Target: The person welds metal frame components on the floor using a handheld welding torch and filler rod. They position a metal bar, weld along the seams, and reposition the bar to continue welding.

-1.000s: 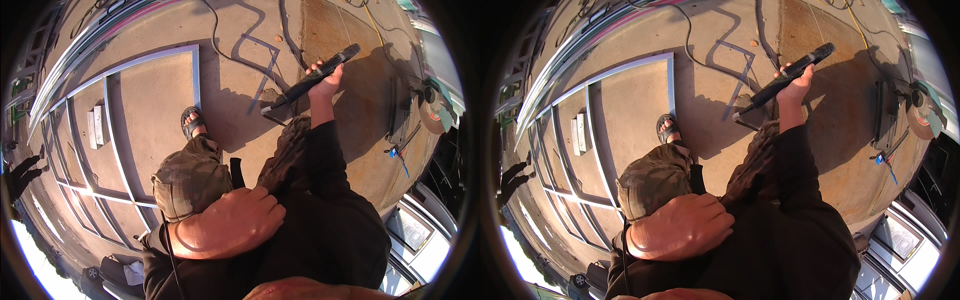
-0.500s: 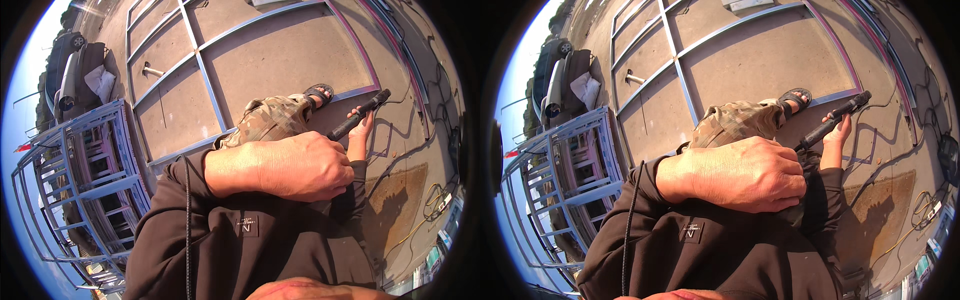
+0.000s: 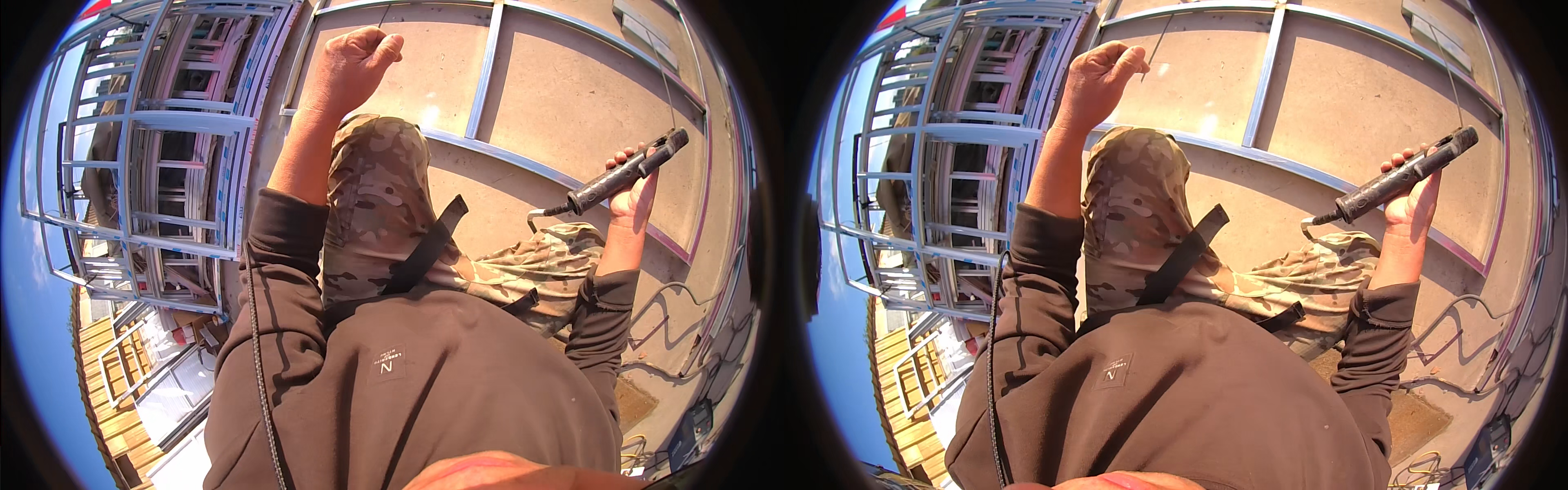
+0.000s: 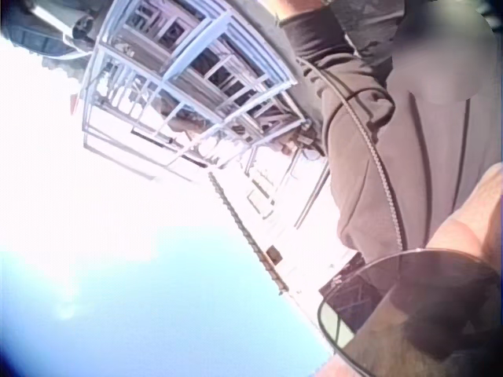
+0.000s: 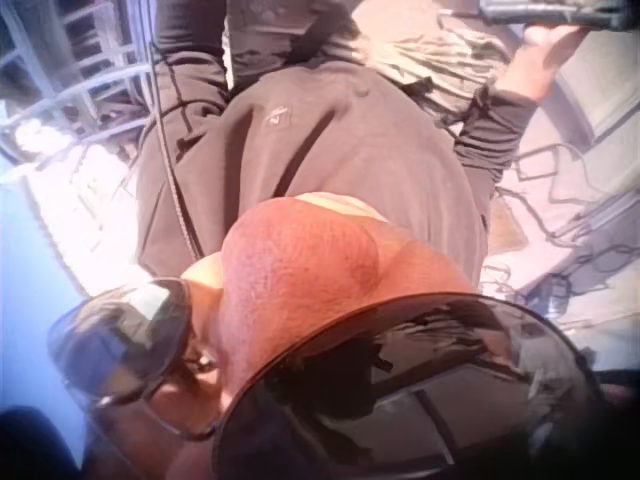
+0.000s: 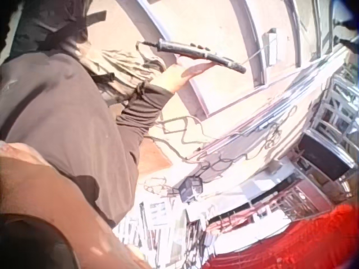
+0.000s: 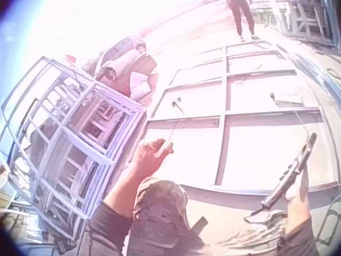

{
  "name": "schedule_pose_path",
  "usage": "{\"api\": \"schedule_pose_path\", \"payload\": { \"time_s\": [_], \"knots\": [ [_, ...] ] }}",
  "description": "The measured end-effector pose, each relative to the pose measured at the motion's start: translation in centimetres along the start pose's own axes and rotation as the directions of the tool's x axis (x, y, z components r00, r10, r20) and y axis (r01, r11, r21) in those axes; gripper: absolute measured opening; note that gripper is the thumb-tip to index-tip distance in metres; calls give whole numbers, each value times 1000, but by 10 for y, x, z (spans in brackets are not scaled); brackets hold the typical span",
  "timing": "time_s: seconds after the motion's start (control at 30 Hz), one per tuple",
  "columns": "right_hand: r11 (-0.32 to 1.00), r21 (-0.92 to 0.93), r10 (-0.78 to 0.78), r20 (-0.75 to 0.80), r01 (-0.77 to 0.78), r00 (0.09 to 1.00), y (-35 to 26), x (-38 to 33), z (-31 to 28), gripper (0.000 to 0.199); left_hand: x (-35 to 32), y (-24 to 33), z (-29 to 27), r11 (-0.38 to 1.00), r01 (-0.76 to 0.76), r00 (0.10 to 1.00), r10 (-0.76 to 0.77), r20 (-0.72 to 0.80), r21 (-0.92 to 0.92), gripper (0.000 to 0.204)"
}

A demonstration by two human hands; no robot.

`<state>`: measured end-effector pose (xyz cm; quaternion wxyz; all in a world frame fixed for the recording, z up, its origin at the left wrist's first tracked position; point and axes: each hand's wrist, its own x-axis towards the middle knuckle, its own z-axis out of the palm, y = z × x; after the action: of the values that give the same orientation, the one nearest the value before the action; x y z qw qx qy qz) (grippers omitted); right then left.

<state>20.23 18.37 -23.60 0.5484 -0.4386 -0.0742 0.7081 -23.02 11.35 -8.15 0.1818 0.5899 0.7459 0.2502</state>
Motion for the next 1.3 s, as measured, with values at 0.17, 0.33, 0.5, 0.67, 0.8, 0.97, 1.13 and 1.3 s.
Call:
{"api": "schedule_pose_path", "payload": {
  "time_s": [0.17,0.33,0.5,0.67,0.8,0.97,1.13,1.3],
  "knots": [
    [991,-128,49,-8,-49,999,-8,9,-4,31,-108,-195,28,867,466,760,-494,-422,-176,33],
    [980,-127,162,58,-154,985,-11,30,7,31,-309,-326,51,429,882,239,-764,-600,-195,26],
    [964,-198,201,91,-180,975,6,44,48,28,-419,-346,59,25,998,-4,-902,-431,-61,27],
    [929,-357,143,120,-92,982,74,47,94,28,-389,-455,18,163,979,196,-909,-368,118,45],
    [872,-490,38,90,11,995,130,38,131,27,-348,-569,-25,180,937,285,-889,-359,299,65],
    [807,-589,-17,62,51,998,225,31,179,23,-305,-715,-95,264,694,385,-922,-36,669,99],
    [809,-588,-50,-91,-13,995,295,31,208,23,-312,-783,-121,457,592,442,-873,206,664,99],
    [784,-620,-65,-120,-24,991,325,27,217,22,-322,-782,-120,517,707,581,-814,19,482,86]
  ]
}}
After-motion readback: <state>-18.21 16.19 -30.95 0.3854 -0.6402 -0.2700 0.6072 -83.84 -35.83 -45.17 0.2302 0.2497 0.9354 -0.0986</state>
